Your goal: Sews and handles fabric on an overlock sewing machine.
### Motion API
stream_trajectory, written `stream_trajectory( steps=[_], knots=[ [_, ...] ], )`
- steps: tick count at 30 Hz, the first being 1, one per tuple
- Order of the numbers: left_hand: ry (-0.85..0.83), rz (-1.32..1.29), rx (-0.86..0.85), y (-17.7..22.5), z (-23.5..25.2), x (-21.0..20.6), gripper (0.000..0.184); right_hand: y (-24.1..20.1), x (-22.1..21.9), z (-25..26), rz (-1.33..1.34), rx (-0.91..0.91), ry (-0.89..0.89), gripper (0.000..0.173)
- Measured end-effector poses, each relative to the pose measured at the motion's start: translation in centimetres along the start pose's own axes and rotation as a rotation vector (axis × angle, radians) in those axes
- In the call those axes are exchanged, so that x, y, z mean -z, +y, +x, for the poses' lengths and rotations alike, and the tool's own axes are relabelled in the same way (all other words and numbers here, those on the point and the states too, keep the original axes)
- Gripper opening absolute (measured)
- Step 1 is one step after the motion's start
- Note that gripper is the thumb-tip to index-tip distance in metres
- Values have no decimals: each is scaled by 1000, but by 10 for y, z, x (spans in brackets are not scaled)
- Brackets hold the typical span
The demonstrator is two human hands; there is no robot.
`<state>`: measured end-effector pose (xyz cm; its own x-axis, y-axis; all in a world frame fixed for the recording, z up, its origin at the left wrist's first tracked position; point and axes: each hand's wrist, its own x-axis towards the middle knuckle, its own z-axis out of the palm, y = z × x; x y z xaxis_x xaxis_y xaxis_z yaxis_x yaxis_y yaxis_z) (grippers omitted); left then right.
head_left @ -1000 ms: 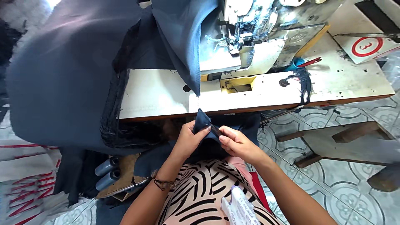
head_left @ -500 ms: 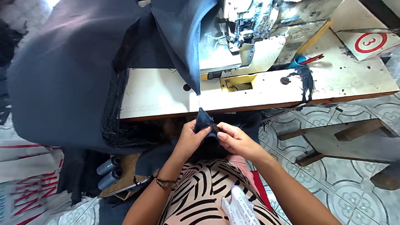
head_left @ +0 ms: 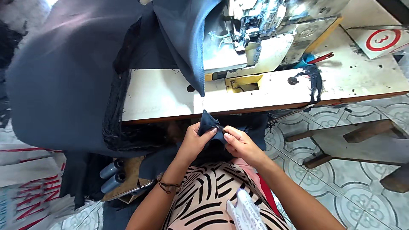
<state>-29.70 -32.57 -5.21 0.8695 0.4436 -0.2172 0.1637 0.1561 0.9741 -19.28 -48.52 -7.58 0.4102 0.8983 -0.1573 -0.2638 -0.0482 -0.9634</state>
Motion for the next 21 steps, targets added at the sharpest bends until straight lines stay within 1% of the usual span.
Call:
stream_trajectory(
  steps=[3,5,9,12,13,14,15,16,18,19,20,21],
  knots=[
    [15,9,-14,-1,-1,2,8,2,5,-2,-11,14,17,20],
    [42,30,-12,0,-2,2,13,0,10,-4,-124,63,66,19],
    [79,107,-44,-2,0,1,12,-11,16,-3,-394,157,231,16],
    [87,196,-110,-4,0,0,9,-19,12,3,-440,196,299,21],
    [96,232,-131,-4,0,-1,8,-20,10,7,-437,216,301,20],
    [111,257,-153,-4,-1,-2,13,-21,8,10,-433,235,297,16],
    [127,268,-180,-5,-2,-2,24,-22,6,14,-426,241,288,10],
    [142,273,-215,-7,-3,-3,39,-22,4,17,-409,231,276,5],
    [196,291,-304,-10,-5,-3,69,-20,3,21,-368,192,249,7],
    [212,322,-364,-12,-5,-1,74,-19,3,21,-351,173,237,7],
    [217,369,-433,-15,-6,1,67,-17,3,21,-344,163,232,7],
    [205,412,-496,-18,-6,4,51,-15,4,20,-348,161,231,6]
  ],
)
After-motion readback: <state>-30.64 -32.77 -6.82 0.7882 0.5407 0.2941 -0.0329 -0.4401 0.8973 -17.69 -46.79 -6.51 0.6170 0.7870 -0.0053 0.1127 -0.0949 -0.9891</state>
